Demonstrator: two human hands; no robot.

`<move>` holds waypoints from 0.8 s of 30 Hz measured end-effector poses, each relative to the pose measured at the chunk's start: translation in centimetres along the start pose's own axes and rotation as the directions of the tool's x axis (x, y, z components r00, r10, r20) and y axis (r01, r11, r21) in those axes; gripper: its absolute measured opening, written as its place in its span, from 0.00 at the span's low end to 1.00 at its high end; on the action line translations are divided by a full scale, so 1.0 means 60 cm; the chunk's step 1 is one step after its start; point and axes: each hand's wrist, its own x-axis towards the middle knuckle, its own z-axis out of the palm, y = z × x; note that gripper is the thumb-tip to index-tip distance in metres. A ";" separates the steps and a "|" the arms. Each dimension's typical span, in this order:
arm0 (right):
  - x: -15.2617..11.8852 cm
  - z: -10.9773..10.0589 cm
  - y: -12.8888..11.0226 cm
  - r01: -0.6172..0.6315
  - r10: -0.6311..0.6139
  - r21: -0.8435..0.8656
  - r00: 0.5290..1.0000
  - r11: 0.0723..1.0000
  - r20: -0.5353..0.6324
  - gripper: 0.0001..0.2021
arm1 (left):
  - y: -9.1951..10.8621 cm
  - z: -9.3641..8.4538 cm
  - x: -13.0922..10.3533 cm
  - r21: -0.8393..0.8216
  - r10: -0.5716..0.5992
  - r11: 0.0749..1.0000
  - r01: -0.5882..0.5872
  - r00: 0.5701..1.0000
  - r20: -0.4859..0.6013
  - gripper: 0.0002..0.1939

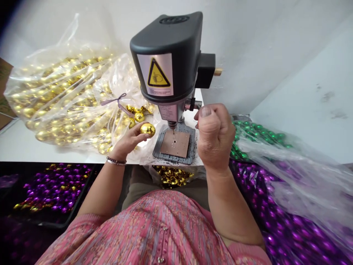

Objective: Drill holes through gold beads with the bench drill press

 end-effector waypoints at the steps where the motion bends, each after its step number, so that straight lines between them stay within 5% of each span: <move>1: -0.001 -0.001 0.002 0.007 -0.007 -0.011 1.000 1.000 0.008 0.22 | 0.004 0.011 -0.006 -0.129 -0.010 0.992 0.012 1.000 0.023 0.26; 4: -0.003 -0.005 0.006 0.019 -0.018 -0.032 0.999 0.999 0.040 0.22 | 0.010 0.044 -0.018 -0.363 -0.099 0.924 0.120 0.992 0.077 0.27; 7: -0.005 -0.007 0.008 0.020 -0.018 -0.025 0.998 0.999 0.061 0.21 | 0.017 0.072 -0.022 -0.398 -0.137 0.899 0.181 0.981 0.135 0.31; 10: -0.005 -0.007 0.008 0.017 -0.016 -0.017 0.997 1.000 0.073 0.21 | 0.025 0.093 -0.016 -0.317 -0.145 0.931 0.179 0.981 0.131 0.31; 15: -0.006 -0.009 0.007 0.010 -0.007 -0.030 0.996 0.999 0.092 0.21 | 0.023 0.115 0.003 0.038 -0.113 0.993 0.115 0.992 -0.055 0.28; 24: -0.008 -0.014 0.001 0.015 -0.009 -0.051 0.992 0.999 0.127 0.20 | 0.018 0.135 0.017 0.151 -0.093 0.983 0.105 0.992 -0.086 0.26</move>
